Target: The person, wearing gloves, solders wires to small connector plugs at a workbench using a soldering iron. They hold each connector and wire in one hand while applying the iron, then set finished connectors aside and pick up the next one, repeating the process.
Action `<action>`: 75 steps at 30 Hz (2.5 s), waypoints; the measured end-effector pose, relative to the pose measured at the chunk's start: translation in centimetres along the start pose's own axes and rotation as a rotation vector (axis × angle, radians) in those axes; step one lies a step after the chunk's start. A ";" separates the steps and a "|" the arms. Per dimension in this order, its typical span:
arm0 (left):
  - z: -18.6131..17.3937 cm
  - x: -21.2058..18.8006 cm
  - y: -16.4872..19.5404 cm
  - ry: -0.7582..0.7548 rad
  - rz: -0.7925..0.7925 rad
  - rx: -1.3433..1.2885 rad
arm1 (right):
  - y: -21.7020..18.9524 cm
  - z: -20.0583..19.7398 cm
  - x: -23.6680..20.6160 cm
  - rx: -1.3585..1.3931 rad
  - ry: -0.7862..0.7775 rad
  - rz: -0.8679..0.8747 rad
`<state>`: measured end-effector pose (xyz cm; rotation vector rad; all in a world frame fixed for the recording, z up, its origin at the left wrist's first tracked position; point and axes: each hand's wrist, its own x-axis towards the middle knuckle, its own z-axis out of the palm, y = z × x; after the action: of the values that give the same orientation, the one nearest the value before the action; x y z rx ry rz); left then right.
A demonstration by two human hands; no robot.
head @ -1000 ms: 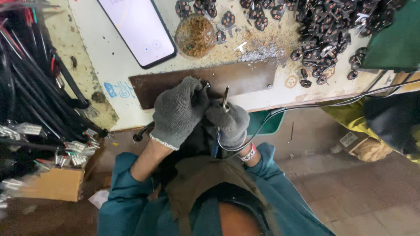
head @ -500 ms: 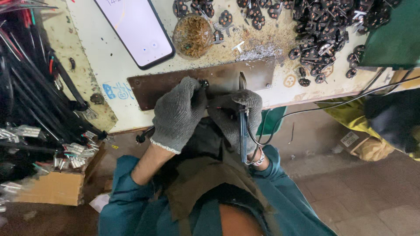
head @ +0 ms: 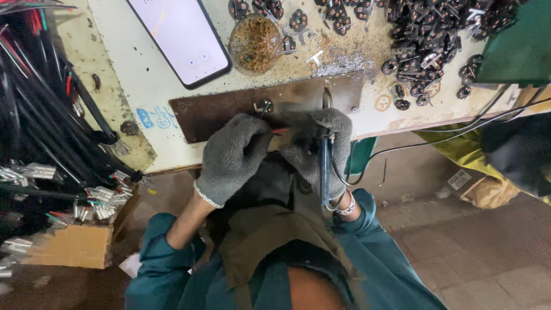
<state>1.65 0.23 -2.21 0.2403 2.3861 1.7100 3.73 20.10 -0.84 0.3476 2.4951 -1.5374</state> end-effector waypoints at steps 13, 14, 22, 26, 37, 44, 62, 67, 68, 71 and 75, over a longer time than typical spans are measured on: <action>0.6 0.1 0.0 -0.012 -0.170 -0.221 | 1.0 0.3 -0.4 -0.077 0.030 -0.242; 0.8 0.1 -0.1 -0.015 -0.178 -0.268 | 0.8 0.2 -0.3 -0.125 0.000 -0.238; -0.2 0.9 2.5 0.148 -0.049 -0.072 | -0.1 -0.9 0.4 -0.325 0.039 -0.424; -2.4 2.3 2.6 0.372 0.044 0.319 | 1.7 -1.0 0.5 -0.107 0.182 -0.260; -4.3 7.1 6.2 0.260 -0.014 0.423 | 3.8 -0.5 0.8 -0.370 0.333 -0.368; -2.1 1.6 2.5 -0.205 -0.230 -0.104 | 2.8 -1.6 1.4 -0.360 -0.058 -0.474; 0.4 0.8 2.2 0.038 -0.022 0.287 | 2.3 -0.4 1.2 -0.337 0.017 -0.528; -0.6 1.1 2.5 -0.013 0.031 0.100 | 4.2 -0.8 1.2 -0.291 0.004 -0.471; -0.9 1.3 2.2 -0.048 0.023 0.142 | 4.0 -0.8 1.2 -0.290 -0.024 -0.518; -0.6 1.7 1.2 -0.011 0.052 0.327 | 2.5 -0.7 1.6 -0.386 0.004 -0.496; 0.2 1.5 0.0 0.038 0.121 0.453 | -0.1 -0.6 2.0 -0.450 -0.064 -0.311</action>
<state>0.29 0.74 -2.36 0.4270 2.8125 1.1995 1.74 20.77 -1.03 -0.1630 2.8378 -0.9976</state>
